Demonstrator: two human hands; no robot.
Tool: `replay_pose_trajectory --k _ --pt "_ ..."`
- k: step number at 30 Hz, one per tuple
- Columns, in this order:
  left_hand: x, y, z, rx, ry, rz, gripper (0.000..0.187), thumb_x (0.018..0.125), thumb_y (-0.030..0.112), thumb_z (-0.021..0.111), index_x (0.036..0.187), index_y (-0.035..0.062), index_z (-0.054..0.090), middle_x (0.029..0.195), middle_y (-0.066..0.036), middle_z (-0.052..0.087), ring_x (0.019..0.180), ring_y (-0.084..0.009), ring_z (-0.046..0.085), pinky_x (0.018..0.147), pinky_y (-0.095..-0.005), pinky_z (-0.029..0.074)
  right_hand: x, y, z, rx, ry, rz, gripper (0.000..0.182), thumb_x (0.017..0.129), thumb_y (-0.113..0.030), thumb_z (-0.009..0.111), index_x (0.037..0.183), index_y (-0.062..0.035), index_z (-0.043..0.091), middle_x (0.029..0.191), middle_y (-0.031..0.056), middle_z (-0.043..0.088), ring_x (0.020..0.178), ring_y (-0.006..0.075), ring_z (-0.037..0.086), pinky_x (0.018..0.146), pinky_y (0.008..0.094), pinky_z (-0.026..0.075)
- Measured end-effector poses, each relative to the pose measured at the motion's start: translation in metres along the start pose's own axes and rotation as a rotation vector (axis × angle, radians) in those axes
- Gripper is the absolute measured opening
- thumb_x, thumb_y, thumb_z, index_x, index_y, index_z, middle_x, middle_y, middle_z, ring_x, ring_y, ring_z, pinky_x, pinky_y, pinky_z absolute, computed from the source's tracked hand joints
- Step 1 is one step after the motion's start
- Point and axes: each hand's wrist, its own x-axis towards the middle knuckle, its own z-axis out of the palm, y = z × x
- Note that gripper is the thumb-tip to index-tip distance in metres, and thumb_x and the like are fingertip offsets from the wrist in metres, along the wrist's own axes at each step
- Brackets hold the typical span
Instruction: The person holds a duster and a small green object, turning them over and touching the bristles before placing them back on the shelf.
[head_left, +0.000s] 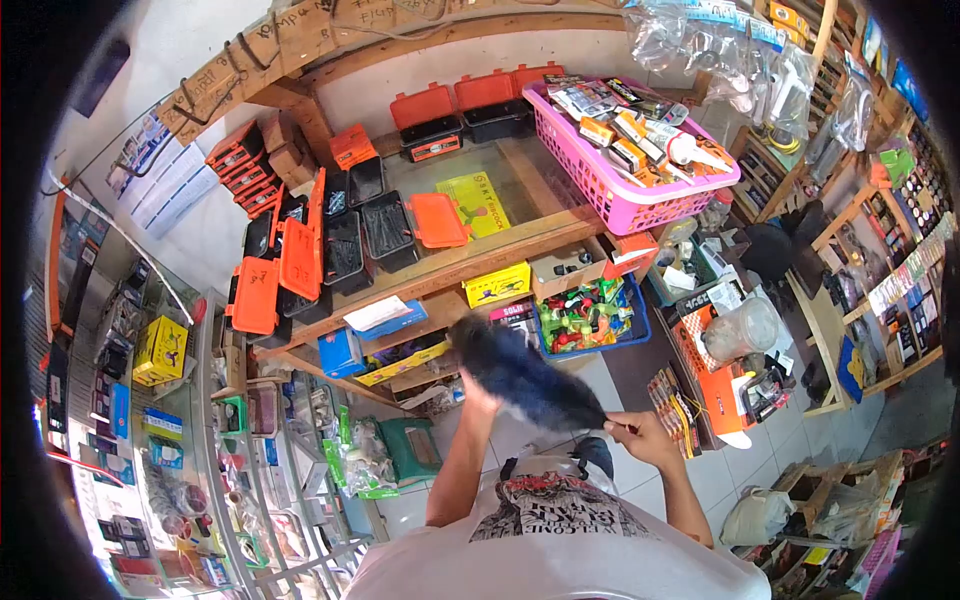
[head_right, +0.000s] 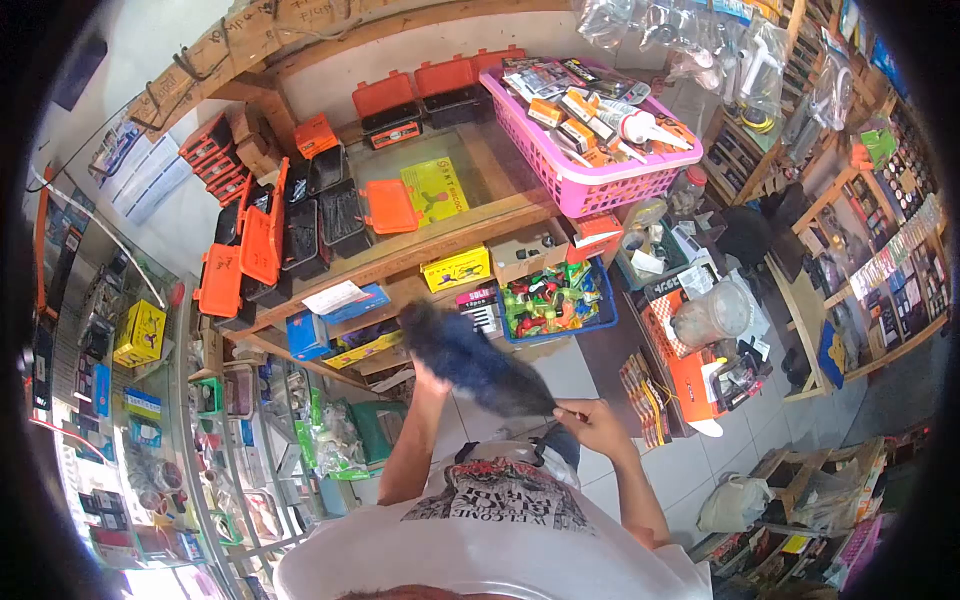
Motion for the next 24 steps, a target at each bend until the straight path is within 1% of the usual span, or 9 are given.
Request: replay_pose_trajectory --k 3,5,6,9,10,11,14,21,24 --pt "-0.003 0.000 0.017 -0.208 -0.044 0.042 0.078 0.095 0.073 0.046 0.151 0.0185 0.047 0.154 -0.012 0.049 0.143 -0.0304 0.043 0.122 -0.0513 0.026 0.006 -0.004 0.007 0.100 -0.065 -0.021 0.024 0.101 -0.021 0.063 0.091 0.0010 0.066 0.065 -0.0005 0.058 0.061 0.0061 0.049 0.056 0.0273 0.041" --pt "0.001 -0.005 0.008 -0.090 -0.283 0.083 0.083 0.096 0.073 0.043 0.155 0.0141 0.040 0.157 -0.009 0.046 0.143 -0.0285 0.042 0.123 -0.0474 0.025 0.005 0.006 0.013 0.092 -0.081 -0.032 0.025 0.101 -0.021 0.062 0.088 0.0007 0.065 0.063 -0.0006 0.056 0.061 0.0055 0.047 0.056 0.0269 0.040" --pt "-0.002 -0.009 0.012 -0.055 -0.101 0.166 0.084 0.094 0.075 0.044 0.151 0.0141 0.046 0.154 -0.009 0.049 0.142 -0.0320 0.044 0.121 -0.0524 0.027 0.003 0.002 0.014 0.067 -0.025 -0.014 0.027 0.101 -0.021 0.062 0.087 0.0009 0.064 0.063 -0.0005 0.055 0.061 0.0054 0.047 0.056 0.0268 0.040" --pt "0.003 0.010 -0.019 -0.462 -0.186 0.050 0.089 0.091 0.077 0.047 0.155 0.0154 0.040 0.161 -0.010 0.039 0.150 -0.0334 0.032 0.124 -0.0530 0.020 0.003 0.001 0.010 0.029 -0.041 -0.020 0.023 0.101 -0.020 0.064 0.092 0.0006 0.068 0.065 0.0003 0.058 0.063 0.0051 0.048 0.056 0.0268 0.040" --pt "0.000 0.009 0.017 -0.296 0.066 0.092 0.087 0.092 0.076 0.046 0.156 0.0175 0.040 0.161 -0.009 0.040 0.151 -0.0345 0.030 0.124 -0.0540 0.021 0.003 0.002 0.007 0.023 -0.073 -0.031 0.022 0.100 -0.020 0.064 0.095 0.0004 0.070 0.066 0.0006 0.060 0.063 0.0050 0.049 0.056 0.0269 0.041" --pt "0.001 0.004 0.016 -0.041 -0.225 0.140 0.087 0.092 0.078 0.043 0.154 0.0174 0.043 0.157 -0.009 0.045 0.149 -0.0336 0.034 0.123 -0.0530 0.022 0.002 0.003 0.008 0.040 -0.089 -0.025 0.020 0.100 -0.019 0.065 0.099 -0.0003 0.072 0.067 0.0008 0.061 0.063 0.0051 0.049 0.056 0.0270 0.041" --pt "0.003 0.004 0.021 -0.083 -0.186 0.140 0.090 0.091 0.080 0.040 0.157 0.0183 0.037 0.160 -0.010 0.041 0.151 -0.0324 0.029 0.125 -0.0520 0.017 -0.001 0.012 0.018 0.128 -0.089 0.033 0.027 0.097 -0.022 0.068 0.119 -0.0056 0.073 0.067 0.0055 0.062 0.063 0.0077 0.051 0.057 0.0278 0.042" --pt "-0.005 0.012 0.020 -0.149 -0.076 0.115 0.088 0.093 0.078 0.042 0.159 0.0206 0.034 0.161 -0.003 0.039 0.150 -0.0299 0.033 0.125 -0.0492 0.019 0.003 0.013 0.012 0.071 -0.165 0.000 0.021 0.099 -0.020 0.067 0.107 -0.0016 0.074 0.069 0.0017 0.061 0.063 0.0070 0.050 0.058 0.0278 0.042" --pt "-0.002 0.018 0.005 -0.222 -0.050 0.120 0.080 0.093 0.075 0.047 0.150 0.0180 0.048 0.159 -0.002 0.042 0.148 -0.0278 0.035 0.123 -0.0475 0.023 0.006 0.011 0.010 0.108 -0.134 -0.002 0.018 0.099 -0.017 0.068 0.106 -0.0017 0.075 0.068 0.0002 0.061 0.063 0.0074 0.049 0.057 0.0286 0.041"
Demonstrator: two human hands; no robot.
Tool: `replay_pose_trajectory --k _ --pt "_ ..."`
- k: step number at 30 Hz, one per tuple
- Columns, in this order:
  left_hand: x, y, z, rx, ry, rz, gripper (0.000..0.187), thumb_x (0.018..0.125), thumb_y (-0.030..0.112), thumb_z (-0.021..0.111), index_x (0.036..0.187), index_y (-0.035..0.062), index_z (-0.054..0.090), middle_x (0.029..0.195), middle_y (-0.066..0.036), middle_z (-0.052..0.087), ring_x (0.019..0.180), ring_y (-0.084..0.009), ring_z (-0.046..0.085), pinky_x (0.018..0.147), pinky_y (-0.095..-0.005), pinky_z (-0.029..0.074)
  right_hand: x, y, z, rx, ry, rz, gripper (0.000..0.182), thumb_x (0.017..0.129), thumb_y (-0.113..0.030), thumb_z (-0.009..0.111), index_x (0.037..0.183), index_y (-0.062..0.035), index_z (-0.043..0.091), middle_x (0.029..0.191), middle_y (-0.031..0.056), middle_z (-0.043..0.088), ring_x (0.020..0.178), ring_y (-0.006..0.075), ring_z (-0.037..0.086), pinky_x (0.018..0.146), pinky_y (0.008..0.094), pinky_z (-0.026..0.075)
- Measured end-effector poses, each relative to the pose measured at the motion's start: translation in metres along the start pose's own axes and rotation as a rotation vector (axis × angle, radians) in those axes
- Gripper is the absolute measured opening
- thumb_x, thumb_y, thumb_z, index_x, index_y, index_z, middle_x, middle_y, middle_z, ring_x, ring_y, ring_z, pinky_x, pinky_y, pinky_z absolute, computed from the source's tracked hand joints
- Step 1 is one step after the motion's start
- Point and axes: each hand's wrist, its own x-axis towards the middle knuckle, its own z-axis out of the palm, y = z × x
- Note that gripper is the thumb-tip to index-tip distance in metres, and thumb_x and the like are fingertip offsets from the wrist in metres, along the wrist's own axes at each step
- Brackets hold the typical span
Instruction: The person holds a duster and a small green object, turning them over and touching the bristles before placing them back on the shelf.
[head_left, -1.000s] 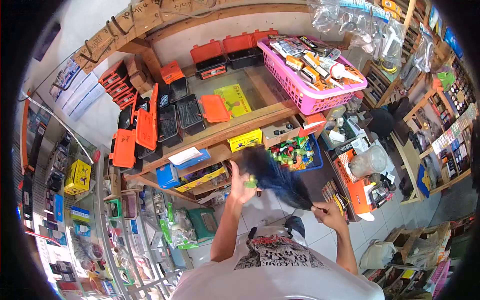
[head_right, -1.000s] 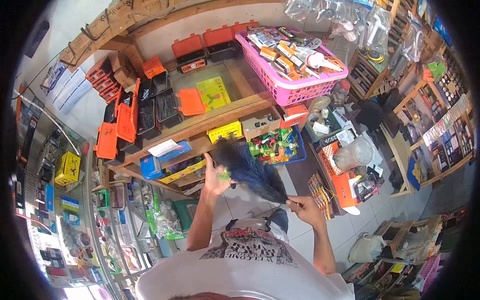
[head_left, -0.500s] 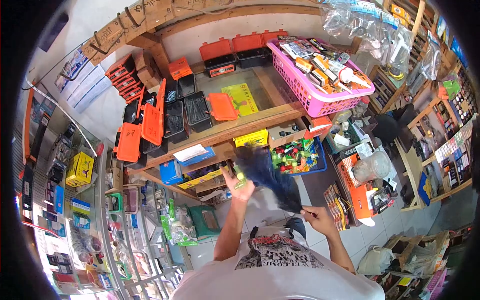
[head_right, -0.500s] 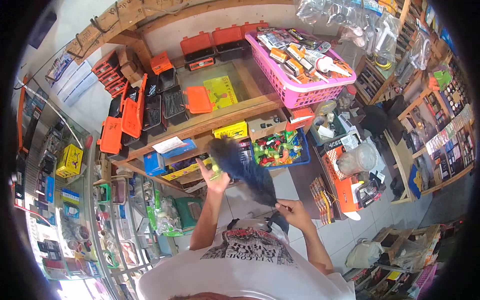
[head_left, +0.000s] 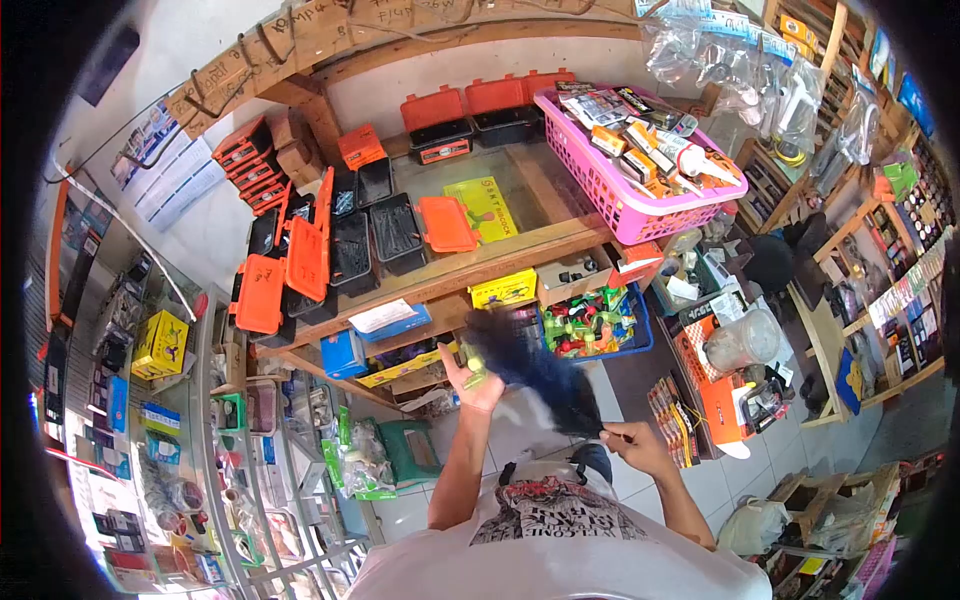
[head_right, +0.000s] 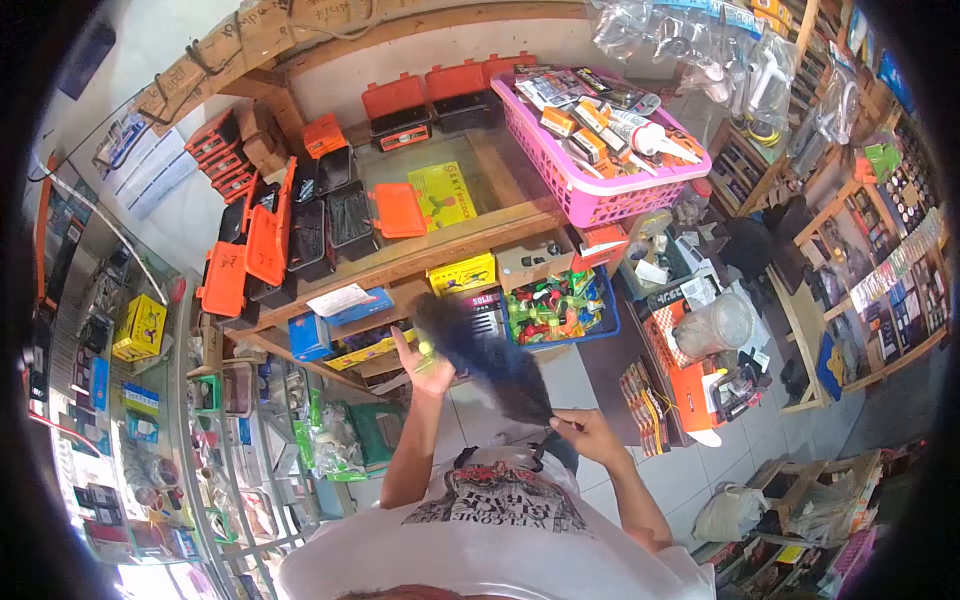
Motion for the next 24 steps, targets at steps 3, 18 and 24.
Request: replay_pose_trajectory --k 3,18,24 --pt "-0.015 -0.004 0.023 -0.065 0.102 0.054 0.076 0.096 0.071 0.046 0.150 0.0176 0.049 0.156 -0.008 0.045 0.147 -0.0323 0.037 0.121 -0.0544 0.027 0.008 -0.001 -0.009 0.034 -0.168 -0.039 0.019 0.099 -0.019 0.068 0.099 -0.0003 0.073 0.066 -0.0005 0.059 0.063 0.0077 0.050 0.056 0.0291 0.041" --pt "-0.065 0.024 0.010 -0.116 0.075 0.089 0.069 0.095 0.063 0.056 0.144 0.0140 0.055 0.148 -0.011 0.055 0.142 -0.0330 0.043 0.120 -0.0513 0.031 0.168 -0.125 -0.090 0.355 0.164 -0.369 0.072 0.091 -0.004 0.071 0.154 -0.0042 0.037 0.117 0.0077 0.063 0.101 0.0137 0.060 0.080 0.0282 0.053" --pt "-0.087 0.030 0.011 -0.089 0.060 0.093 0.069 0.095 0.063 0.055 0.141 0.0126 0.057 0.148 -0.012 0.055 0.141 -0.0340 0.045 0.119 -0.0524 0.032 0.247 -0.127 -0.076 0.563 0.321 -0.327 0.071 0.087 0.009 0.070 0.148 -0.0072 0.038 0.127 0.0110 0.054 0.104 0.0188 0.062 0.080 0.0337 0.061"
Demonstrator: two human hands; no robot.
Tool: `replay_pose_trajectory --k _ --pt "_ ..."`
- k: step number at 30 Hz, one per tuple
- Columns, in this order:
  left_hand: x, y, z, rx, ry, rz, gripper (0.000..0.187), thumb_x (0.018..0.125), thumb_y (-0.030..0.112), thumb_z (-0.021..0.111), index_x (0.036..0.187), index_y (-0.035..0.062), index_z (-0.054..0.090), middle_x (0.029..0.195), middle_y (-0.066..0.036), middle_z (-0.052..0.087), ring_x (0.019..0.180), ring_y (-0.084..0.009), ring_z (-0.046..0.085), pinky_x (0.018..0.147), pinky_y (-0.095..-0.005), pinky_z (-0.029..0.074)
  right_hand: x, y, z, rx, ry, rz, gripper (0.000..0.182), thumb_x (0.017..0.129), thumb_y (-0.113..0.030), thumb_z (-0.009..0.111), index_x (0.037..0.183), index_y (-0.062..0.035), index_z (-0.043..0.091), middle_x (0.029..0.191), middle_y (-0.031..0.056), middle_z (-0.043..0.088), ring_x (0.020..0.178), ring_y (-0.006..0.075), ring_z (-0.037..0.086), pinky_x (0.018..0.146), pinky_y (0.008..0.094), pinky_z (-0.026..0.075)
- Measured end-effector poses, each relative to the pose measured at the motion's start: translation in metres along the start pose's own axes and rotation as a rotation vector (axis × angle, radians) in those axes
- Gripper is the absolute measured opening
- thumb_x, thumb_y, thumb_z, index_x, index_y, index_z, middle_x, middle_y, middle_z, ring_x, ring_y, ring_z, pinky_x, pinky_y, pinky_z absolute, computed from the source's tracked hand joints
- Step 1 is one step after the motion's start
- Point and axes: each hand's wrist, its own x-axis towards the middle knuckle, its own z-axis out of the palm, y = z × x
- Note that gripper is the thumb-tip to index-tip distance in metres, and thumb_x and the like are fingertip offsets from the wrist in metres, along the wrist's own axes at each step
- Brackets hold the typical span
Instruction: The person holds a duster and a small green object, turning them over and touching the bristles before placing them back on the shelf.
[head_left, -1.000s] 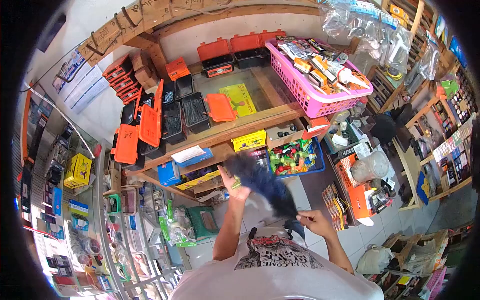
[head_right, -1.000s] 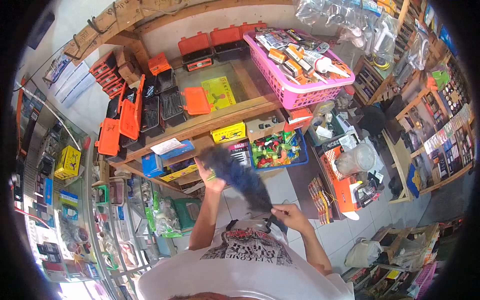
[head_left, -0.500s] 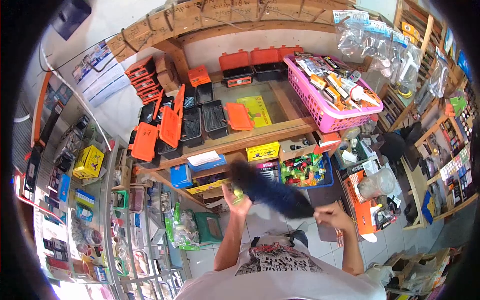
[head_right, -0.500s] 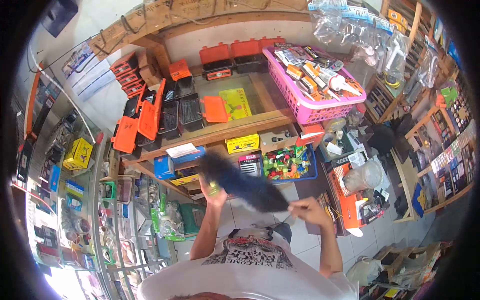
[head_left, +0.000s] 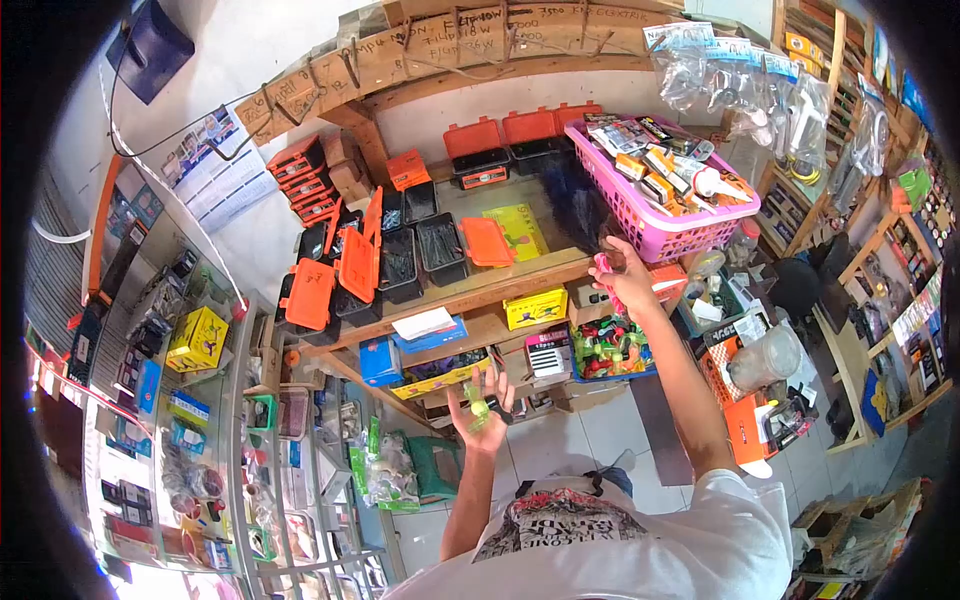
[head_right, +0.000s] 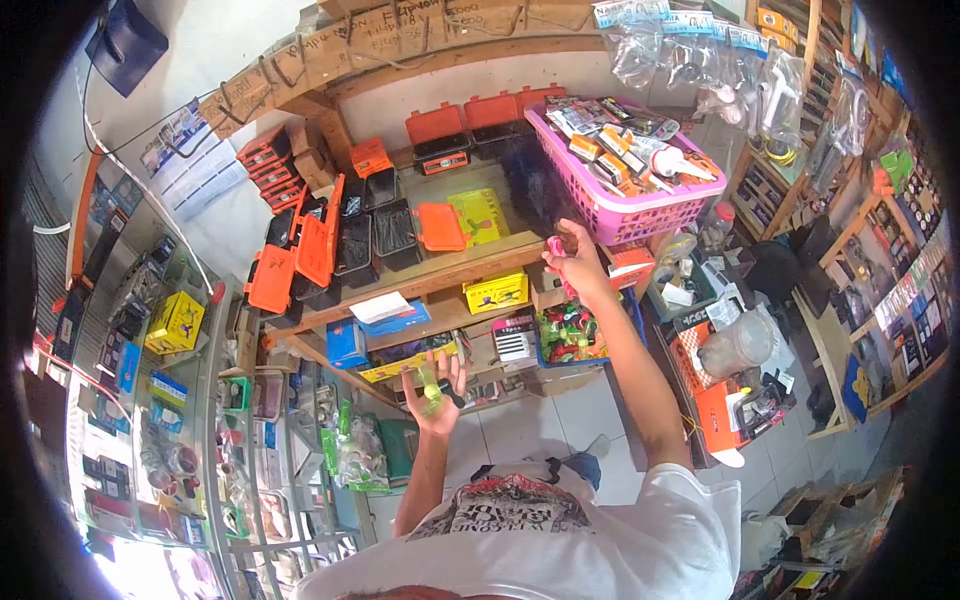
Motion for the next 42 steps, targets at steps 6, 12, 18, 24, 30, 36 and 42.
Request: replay_pose_trajectory --k 6,12,18,24,30,36,42 --pt "-0.021 0.009 -0.015 0.111 0.055 0.049 0.064 0.095 0.059 0.058 0.137 0.0122 0.061 0.143 -0.007 0.059 0.139 -0.0291 0.047 0.120 -0.0485 0.032 -0.002 0.009 -0.002 -0.029 0.035 -0.003 0.064 0.085 0.006 0.073 0.139 -0.0066 0.040 0.124 0.0113 0.054 0.106 0.0208 0.063 0.080 0.0369 0.064" --pt "-0.018 -0.002 -0.034 0.206 -0.045 -0.041 0.061 0.083 0.023 0.063 0.142 0.0123 0.058 0.150 -0.004 0.055 0.146 -0.0269 0.040 0.124 -0.0469 0.025 -0.019 0.016 -0.031 0.003 0.191 0.036 0.070 0.088 -0.024 0.079 0.146 -0.0077 0.042 0.137 0.0159 0.052 0.122 0.0234 0.055 0.095 0.0367 0.049" --pt "-0.004 -0.028 -0.049 0.208 0.025 -0.210 0.052 0.080 0.016 0.060 0.132 0.0126 0.066 0.149 -0.008 0.055 0.147 -0.0316 0.037 0.123 -0.0545 0.023 -0.094 0.063 -0.088 -0.076 0.354 0.000 0.048 0.095 -0.034 0.070 0.134 -0.0111 0.053 0.118 0.0058 0.060 0.101 0.0139 0.060 0.081 0.0281 0.048" --pt "0.012 -0.084 -0.057 0.366 0.069 -0.446 0.027 0.085 0.019 0.061 0.111 0.0142 0.067 0.151 -0.010 0.052 0.148 -0.0314 0.036 0.119 -0.0569 0.027 -0.236 0.157 -0.093 -0.132 -0.209 0.680 0.038 0.100 -0.031 0.059 0.133 -0.0129 0.054 0.110 0.0048 0.068 0.090 0.0149 0.068 0.077 0.0301 0.055" --pt "0.038 -0.172 -0.075 1.063 -0.017 -0.594 0.045 0.108 0.043 0.044 0.132 0.0062 0.051 0.147 -0.012 0.050 0.138 -0.0279 0.043 0.115 -0.0421 0.033 -0.268 0.170 -0.079 0.620 -0.042 0.782 0.039 0.108 -0.035 0.051 0.133 -0.0042 0.052 0.118 0.0144 0.069 0.098 0.0239 0.072 0.087 0.0362 0.060" --pt "0.099 -0.229 -0.093 1.620 -0.638 -0.425 0.030 0.104 0.014 0.055 0.130 0.0078 0.042 0.137 -0.014 0.055 0.128 -0.0190 0.049 0.110 -0.0389 0.038 -0.239 0.178 -0.147 0.836 0.250 0.569 0.025 0.106 -0.026 0.056 0.121 -0.0062 0.061 0.106 0.0059 0.072 0.091 0.0163 0.072 0.078 0.0309 0.061" --pt "0.222 -0.224 -0.073 2.137 -0.101 -0.126 0.047 0.101 0.026 0.058 0.138 0.0052 0.039 0.090 -0.013 0.070 0.082 -0.0305 0.070 0.072 -0.0430 0.056 -0.198 0.178 -0.222 0.728 0.364 0.533 0.021 0.104 -0.026 0.060 0.113 -0.0079 0.064 0.102 0.0046 0.074 0.083 0.0144 0.073 0.074 0.0309 0.061"
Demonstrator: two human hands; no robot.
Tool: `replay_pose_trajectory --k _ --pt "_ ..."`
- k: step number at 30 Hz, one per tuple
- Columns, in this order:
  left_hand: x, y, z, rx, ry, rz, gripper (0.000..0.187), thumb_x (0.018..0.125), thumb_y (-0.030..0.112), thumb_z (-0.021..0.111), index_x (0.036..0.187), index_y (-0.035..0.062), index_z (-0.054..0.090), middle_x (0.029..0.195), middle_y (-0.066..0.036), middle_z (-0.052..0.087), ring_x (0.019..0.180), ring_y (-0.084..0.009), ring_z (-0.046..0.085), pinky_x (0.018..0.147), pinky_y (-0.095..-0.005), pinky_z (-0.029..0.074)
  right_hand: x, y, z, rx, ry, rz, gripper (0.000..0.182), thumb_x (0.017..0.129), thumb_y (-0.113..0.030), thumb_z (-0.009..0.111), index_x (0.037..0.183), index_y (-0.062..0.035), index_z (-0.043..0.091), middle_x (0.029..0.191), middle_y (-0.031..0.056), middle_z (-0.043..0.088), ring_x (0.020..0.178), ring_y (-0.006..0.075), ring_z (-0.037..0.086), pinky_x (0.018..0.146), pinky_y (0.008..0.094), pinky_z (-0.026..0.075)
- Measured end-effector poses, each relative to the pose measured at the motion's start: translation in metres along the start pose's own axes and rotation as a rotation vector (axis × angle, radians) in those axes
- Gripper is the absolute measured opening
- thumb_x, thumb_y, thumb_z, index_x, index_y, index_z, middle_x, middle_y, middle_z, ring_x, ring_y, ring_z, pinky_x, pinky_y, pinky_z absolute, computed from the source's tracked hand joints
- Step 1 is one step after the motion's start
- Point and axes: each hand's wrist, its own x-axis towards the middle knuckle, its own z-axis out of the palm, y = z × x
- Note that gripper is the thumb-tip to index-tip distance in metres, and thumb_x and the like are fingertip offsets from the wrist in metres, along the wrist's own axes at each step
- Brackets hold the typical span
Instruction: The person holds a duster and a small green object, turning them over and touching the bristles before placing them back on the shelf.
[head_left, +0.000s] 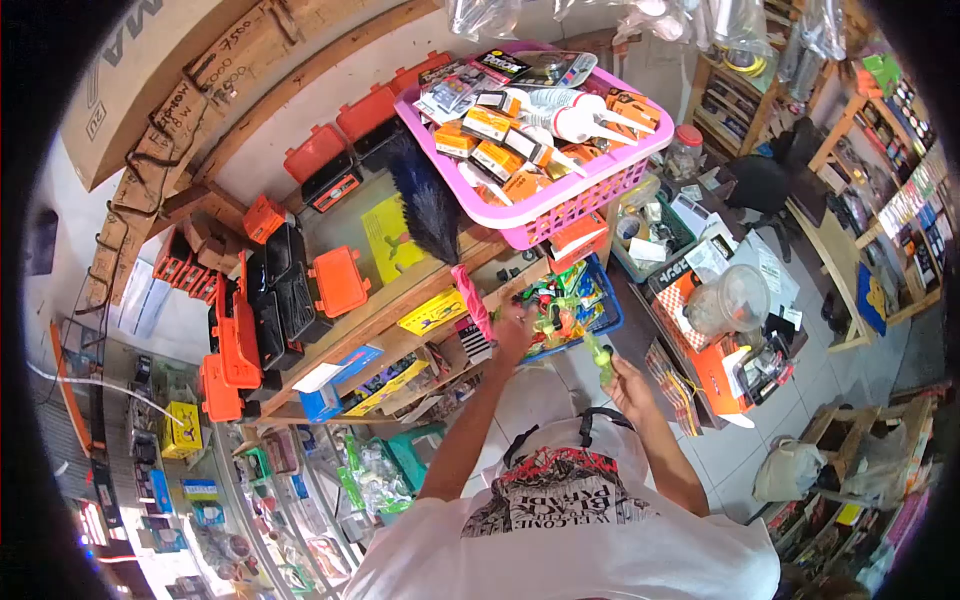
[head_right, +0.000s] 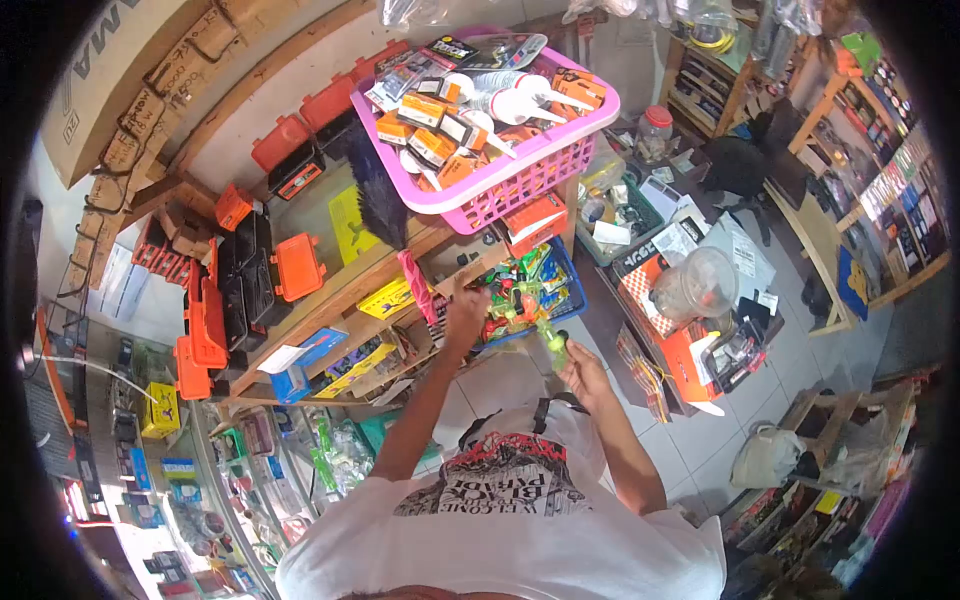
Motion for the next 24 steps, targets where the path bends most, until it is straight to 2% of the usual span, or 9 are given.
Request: replay_pose_trajectory --k 1,4,7,8,11,14,18,21,24 --pt "0.013 0.012 -0.012 0.268 0.075 -0.072 0.050 0.101 0.030 0.057 0.139 0.0038 0.040 0.085 -0.016 0.071 0.077 -0.0360 0.071 0.067 -0.0454 0.057 0.008 -0.010 -0.004 0.024 -0.014 0.023 0.021 0.104 -0.026 0.060 0.113 -0.0083 0.064 0.101 0.0041 0.074 0.082 0.0142 0.073 0.074 0.0307 0.061" --pt "0.038 -0.034 -0.017 0.620 0.209 0.122 0.047 0.101 0.034 0.054 0.137 0.0047 0.046 0.082 -0.020 0.072 0.075 -0.0416 0.071 0.064 -0.0501 0.056 0.029 -0.036 0.008 0.093 -0.036 0.042 0.021 0.102 -0.029 0.062 0.111 -0.0099 0.065 0.096 0.0028 0.074 0.076 0.0135 0.072 0.068 0.0297 0.060" --pt "0.053 -0.033 -0.018 0.650 0.274 0.143 0.040 0.094 0.018 0.064 0.128 -0.0010 0.058 0.063 -0.017 0.065 0.059 -0.0369 0.068 0.053 -0.0487 0.052 0.045 -0.053 0.027 0.015 -0.053 0.037 0.020 0.102 -0.029 0.064 0.110 -0.0105 0.065 0.093 0.0023 0.073 0.074 0.0134 0.071 0.066 0.0294 0.059" --pt "0.049 -0.031 -0.020 0.519 0.224 0.052 0.031 0.094 0.020 0.063 0.117 -0.0005 0.064 0.069 -0.021 0.067 0.063 -0.0388 0.069 0.055 -0.0508 0.053 0.050 -0.058 0.033 -0.015 -0.043 0.039 0.019 0.101 -0.027 0.065 0.109 -0.0101 0.065 0.091 0.0018 0.072 0.073 0.0131 0.070 0.064 0.0287 0.059" --pt "0.030 -0.026 -0.017 0.551 0.128 0.025 0.028 0.095 0.023 0.063 0.115 0.0024 0.064 0.075 -0.024 0.068 0.066 -0.0419 0.069 0.058 -0.0538 0.053 0.062 -0.064 0.045 -0.072 -0.023 0.044 0.018 0.100 -0.025 0.067 0.109 -0.0095 0.065 0.090 0.0017 0.072 0.072 0.0128 0.070 0.064 0.0287 0.059" --pt "-0.009 -0.008 -0.004 0.607 0.229 0.022 0.026 0.098 0.032 0.054 0.107 0.0096 0.063 0.077 -0.019 0.071 0.072 -0.0426 0.070 0.065 -0.0569 0.055 0.077 -0.074 0.052 -0.177 -0.096 0.022 0.018 0.098 -0.023 0.068 0.108 -0.0085 0.065 0.088 0.0019 0.070 0.074 0.0125 0.070 0.064 0.0285 0.058" --pt "-0.052 -0.006 0.017 0.572 0.186 -0.081 0.028 0.098 0.038 0.056 0.109 0.0127 0.063 0.075 -0.015 0.072 0.071 -0.0419 0.071 0.065 -0.0533 0.056 0.096 -0.087 0.091 -0.326 -0.145 -0.016 0.018 0.097 -0.022 0.068 0.107 -0.0073 0.065 0.088 0.0017 0.068 0.074 0.0130 0.069 0.064 0.0296 0.058" --pt "-0.071 -0.009 0.033 0.396 0.096 -0.167 0.026 0.100 0.038 0.056 0.111 0.0149 0.063 0.070 -0.018 0.070 0.069 -0.0434 0.070 0.063 -0.0558 0.056 0.115 -0.085 0.125 -0.232 -0.198 0.050 0.019 0.098 -0.023 0.067 0.107 -0.0067 0.065 0.089 0.0025 0.068 0.074 0.0141 0.068 0.065 0.0320 0.059" --pt "-0.082 -0.017 0.045 0.478 0.184 -0.132 0.024 0.101 0.038 0.056 0.108 0.0161 0.063 0.067 -0.012 0.070 0.067 -0.0400 0.071 0.061 -0.0526 0.056 0.155 -0.058 0.150 -0.302 -0.149 0.083 0.022 0.099 -0.023 0.064 0.111 -0.0044 0.063 0.090 0.0051 0.068 0.074 0.0178 0.069 0.066 0.0379 0.061"
